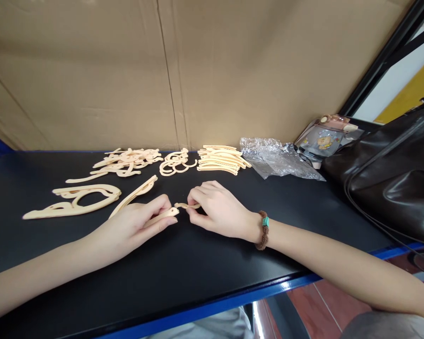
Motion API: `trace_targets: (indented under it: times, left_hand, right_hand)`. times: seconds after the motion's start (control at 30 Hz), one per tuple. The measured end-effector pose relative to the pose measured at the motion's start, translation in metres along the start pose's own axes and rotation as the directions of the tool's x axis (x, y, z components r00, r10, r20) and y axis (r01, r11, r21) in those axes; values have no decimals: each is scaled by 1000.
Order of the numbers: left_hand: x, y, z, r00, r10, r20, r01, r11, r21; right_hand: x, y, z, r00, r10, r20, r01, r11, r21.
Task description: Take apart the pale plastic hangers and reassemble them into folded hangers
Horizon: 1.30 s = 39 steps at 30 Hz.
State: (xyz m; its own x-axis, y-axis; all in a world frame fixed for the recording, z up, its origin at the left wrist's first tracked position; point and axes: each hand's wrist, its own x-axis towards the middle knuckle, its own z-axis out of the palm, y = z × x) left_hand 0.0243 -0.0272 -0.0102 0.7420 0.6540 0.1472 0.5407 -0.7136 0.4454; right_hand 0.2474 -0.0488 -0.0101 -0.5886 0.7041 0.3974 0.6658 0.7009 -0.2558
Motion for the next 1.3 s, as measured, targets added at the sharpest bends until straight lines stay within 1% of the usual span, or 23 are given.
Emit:
trace_targets:
  times: [0.07, 0.13, 0.2, 0.27, 0.37, 0.47, 0.57, 0.63, 0.67, 0.73, 0.8, 0.9, 1.0, 1.13, 1.3]
  left_hand:
    - [0, 0, 0, 1000, -24, -8, 24, 1000, -18]
    - [0, 0, 1, 1000, -22, -10, 22, 1000, -17]
    - [-1, 0, 0, 1000, -2, -13, 2, 1000, -6]
    - [-1, 1, 0, 1000, 25, -15, -25, 1000, 6]
    - [-1, 2, -2, 999, 46, -30, -45, 999, 14]
    - [-2, 2, -2, 998, 39, -52, -38, 999, 17]
    - [-2, 2, -2, 998, 37, -53, -36, 999, 14]
    - [-1, 2, -3, 997, 53, -53, -52, 999, 15]
    - [-1, 3, -3, 996, 65, -57, -64, 998, 19]
    - [-1, 3, -4, 993, 93, -67, -91, 995, 31]
    - [-1, 3, -4, 992, 104, -75, -101, 994, 43]
    - [-2, 3, -5, 993, 94, -75, -91, 995, 48]
    - [-3, 5, -5, 994, 76, -73, -73, 996, 40]
    - [-5, 8, -5, 995, 31, -92, -28, 999, 25]
    - [-4, 8, -7, 997, -2, -76, 2, 1000, -5]
  right_hand:
    - [-1, -1, -1, 999, 33, -28, -31, 997, 71]
    - [-1, -2, -1, 994, 101, -42, -93, 982, 166]
    - [-2, -4, -2, 984, 175, -31, -160, 946, 282]
    - [-3, -5, -2, 974, 226, -18, -201, 900, 387]
    - [-4, -7, -1, 970, 245, -16, -201, 831, 518]
    - [-4, -8, -1, 975, 221, 12, -183, 771, 610]
    - [-5, -8, -2, 982, 190, -5, -149, 789, 596]
    - [-4, -7, -3, 985, 167, -36, -116, 810, 575]
    - [-4, -7, -3, 987, 157, -39, -105, 806, 583]
    - [-4, -5, -4, 989, 149, -21, -102, 765, 636]
    - [-3, -4, -3, 988, 156, 4, -114, 701, 704]
    - [-1, -2, -3, 980, 196, 40, -156, 624, 766]
    - [0, 1, -3, 973, 205, 111, -211, 573, 792]
    - [1, 3, -5, 970, 163, 181, -242, 553, 797]
    - [1, 5, -8, 970, 173, 168, -237, 541, 807]
